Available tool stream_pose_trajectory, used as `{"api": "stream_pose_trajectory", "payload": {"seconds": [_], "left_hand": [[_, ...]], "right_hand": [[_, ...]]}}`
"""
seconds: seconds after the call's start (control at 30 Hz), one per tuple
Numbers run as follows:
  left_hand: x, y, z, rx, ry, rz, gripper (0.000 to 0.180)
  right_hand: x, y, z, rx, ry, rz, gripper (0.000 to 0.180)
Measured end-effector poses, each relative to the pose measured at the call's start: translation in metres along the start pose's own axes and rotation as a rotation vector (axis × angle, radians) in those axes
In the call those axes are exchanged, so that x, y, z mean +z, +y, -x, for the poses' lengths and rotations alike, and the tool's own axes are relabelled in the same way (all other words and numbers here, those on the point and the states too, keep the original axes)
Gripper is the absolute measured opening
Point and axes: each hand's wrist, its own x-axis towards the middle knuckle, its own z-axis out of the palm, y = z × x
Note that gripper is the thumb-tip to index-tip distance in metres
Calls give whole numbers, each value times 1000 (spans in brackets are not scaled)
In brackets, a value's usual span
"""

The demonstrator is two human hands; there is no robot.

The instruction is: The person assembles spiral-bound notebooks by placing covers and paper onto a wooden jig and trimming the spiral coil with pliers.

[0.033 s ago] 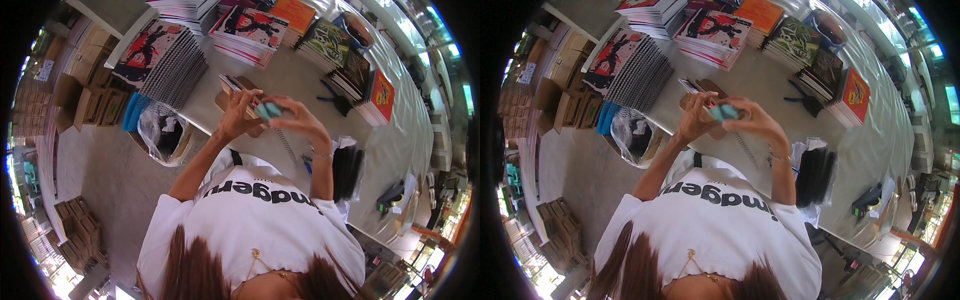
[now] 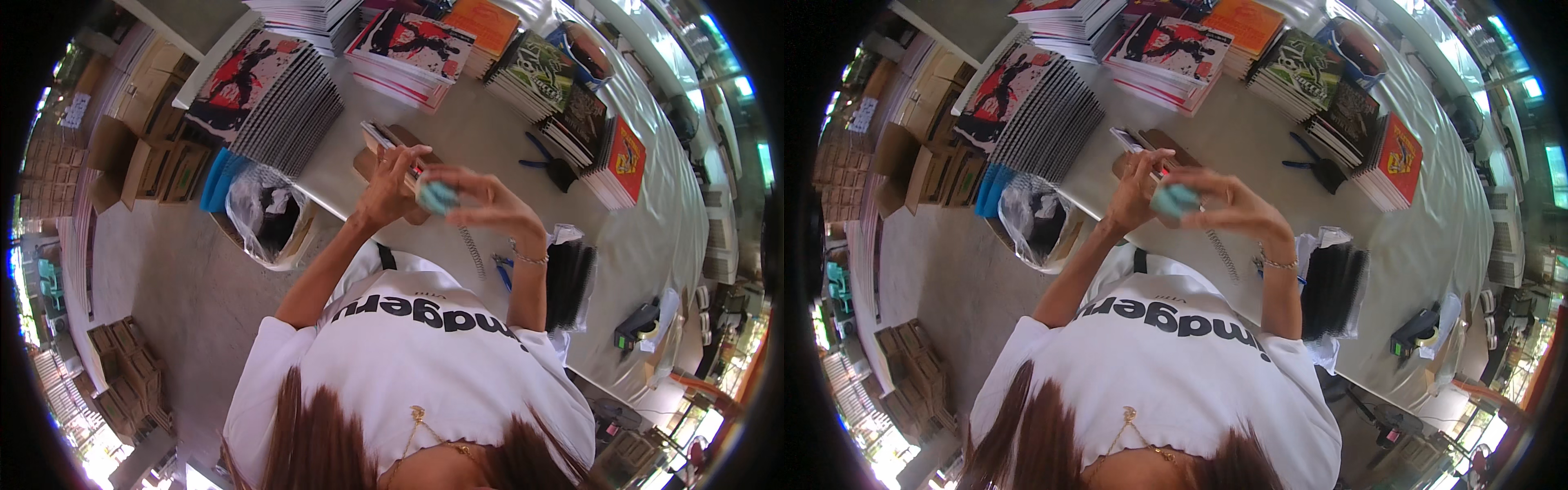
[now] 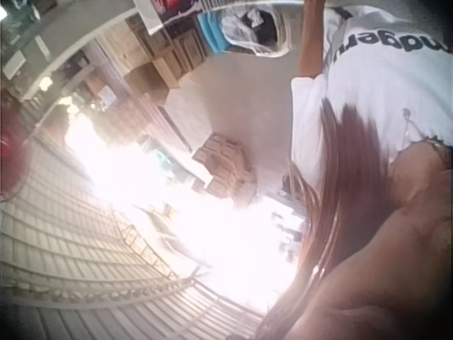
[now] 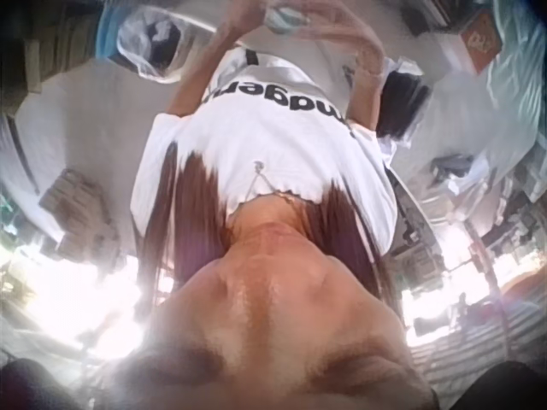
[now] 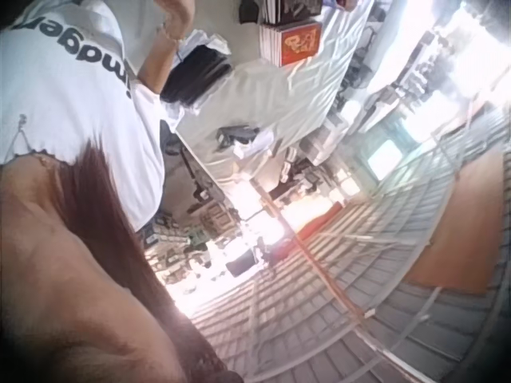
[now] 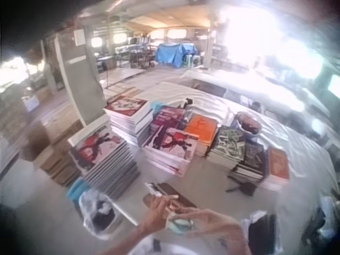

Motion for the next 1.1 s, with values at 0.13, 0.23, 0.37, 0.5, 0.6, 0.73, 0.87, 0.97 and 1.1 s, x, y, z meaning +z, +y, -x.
{"api": "stream_pose_trajectory", "payload": {"seconds": [0.13,0.23,0.37,0.5,0.6,0.73,0.87,0.97,1.1], "left_hand": [[-2,9,1,-40,30,91,89],[-2,6,1,-10,7,65,92],[-6,10,0,-48,-56,50,94],[1,10,2,-10,35,93,96],[2,3,1,21,76,101,97],[0,9,6,-17,63,94,98],[-9,8,2,-4,84,110,98],[-10,8,5,28,42,75,99],[-19,-8,-7,8,110,-28,96]], "right_hand": [[-2,7,-11,207,71,-50,58],[5,6,-3,62,41,-79,55],[5,0,-10,40,50,154,54],[-11,35,-22,297,322,130,54],[2,17,-10,39,94,-69,53],[6,8,-19,163,74,-256,53],[5,3,-24,32,5,51,56],[-8,23,-33,127,79,177,55],[-15,15,-29,200,65,-143,53]]}}
